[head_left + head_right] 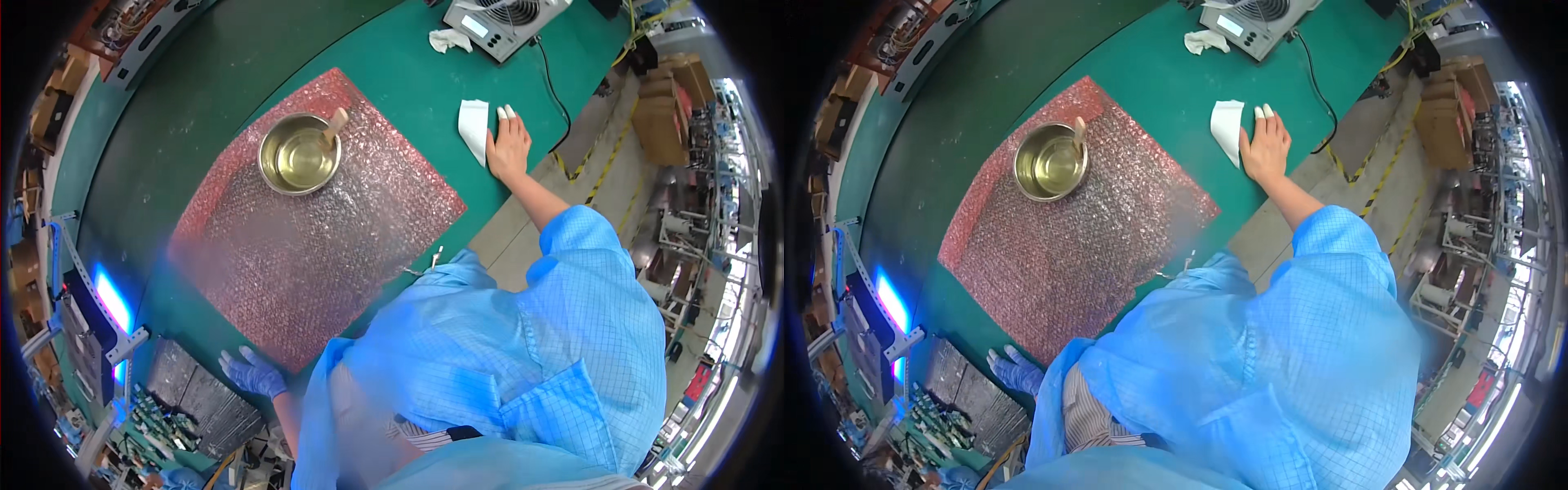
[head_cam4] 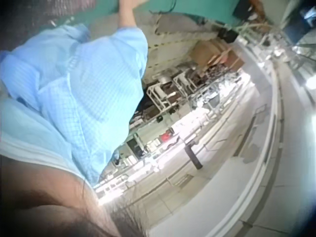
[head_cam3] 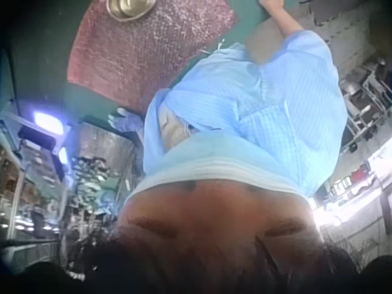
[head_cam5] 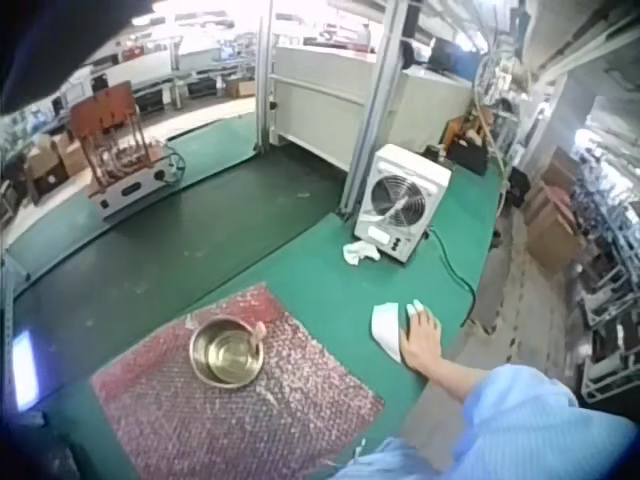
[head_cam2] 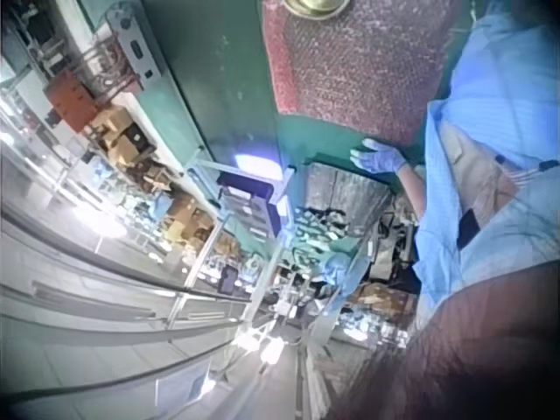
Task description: Applying a liquid coating to printed circuit boards using a brush.
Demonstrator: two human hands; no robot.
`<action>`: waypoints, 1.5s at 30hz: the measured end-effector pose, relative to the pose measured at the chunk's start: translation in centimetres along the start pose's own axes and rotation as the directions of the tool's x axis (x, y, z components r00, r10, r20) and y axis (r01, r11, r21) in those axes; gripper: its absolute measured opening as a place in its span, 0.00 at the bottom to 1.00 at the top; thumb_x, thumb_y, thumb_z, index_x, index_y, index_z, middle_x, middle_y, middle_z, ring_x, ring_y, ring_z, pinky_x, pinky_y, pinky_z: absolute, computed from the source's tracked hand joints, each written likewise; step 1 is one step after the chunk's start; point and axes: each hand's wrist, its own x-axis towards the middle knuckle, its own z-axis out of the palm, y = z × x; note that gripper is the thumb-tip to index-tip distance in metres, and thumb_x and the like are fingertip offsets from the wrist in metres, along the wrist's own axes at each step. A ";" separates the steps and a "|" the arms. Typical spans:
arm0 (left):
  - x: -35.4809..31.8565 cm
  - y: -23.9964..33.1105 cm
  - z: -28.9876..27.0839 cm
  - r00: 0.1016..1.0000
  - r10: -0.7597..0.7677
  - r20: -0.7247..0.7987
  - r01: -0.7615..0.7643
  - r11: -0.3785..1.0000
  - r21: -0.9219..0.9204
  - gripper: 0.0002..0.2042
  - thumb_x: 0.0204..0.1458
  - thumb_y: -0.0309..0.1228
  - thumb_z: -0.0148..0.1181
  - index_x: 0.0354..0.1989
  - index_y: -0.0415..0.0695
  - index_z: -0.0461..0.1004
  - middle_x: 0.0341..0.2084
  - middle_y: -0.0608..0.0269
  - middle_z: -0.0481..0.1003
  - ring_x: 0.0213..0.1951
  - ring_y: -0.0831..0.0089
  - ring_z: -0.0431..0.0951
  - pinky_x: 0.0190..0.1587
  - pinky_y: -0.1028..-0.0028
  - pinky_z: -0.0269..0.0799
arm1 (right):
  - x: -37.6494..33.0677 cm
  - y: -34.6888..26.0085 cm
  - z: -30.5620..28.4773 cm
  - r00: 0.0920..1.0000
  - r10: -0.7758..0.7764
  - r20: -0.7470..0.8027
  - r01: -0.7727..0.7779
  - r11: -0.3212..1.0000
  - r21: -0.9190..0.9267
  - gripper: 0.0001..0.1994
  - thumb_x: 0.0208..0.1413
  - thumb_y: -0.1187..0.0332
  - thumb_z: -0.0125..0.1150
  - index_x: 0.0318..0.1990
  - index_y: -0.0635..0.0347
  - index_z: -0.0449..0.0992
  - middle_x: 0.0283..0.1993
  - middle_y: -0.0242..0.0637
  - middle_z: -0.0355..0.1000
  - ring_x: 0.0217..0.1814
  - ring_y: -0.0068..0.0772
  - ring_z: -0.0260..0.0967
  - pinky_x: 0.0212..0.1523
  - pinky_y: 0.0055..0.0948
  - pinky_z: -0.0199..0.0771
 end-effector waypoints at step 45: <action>-0.8 -1.4 0.3 0.992 0.025 -0.123 -0.032 0.998 -0.058 0.23 0.56 0.45 0.46 0.51 0.39 0.67 0.52 0.48 0.65 0.55 0.55 0.63 0.57 0.62 0.57 | 13.9 0.6 -0.8 0.999 -0.042 0.004 0.033 0.844 0.536 0.19 0.44 0.77 0.52 0.47 0.58 0.65 0.37 0.52 0.70 0.43 0.54 0.68 0.43 0.44 0.68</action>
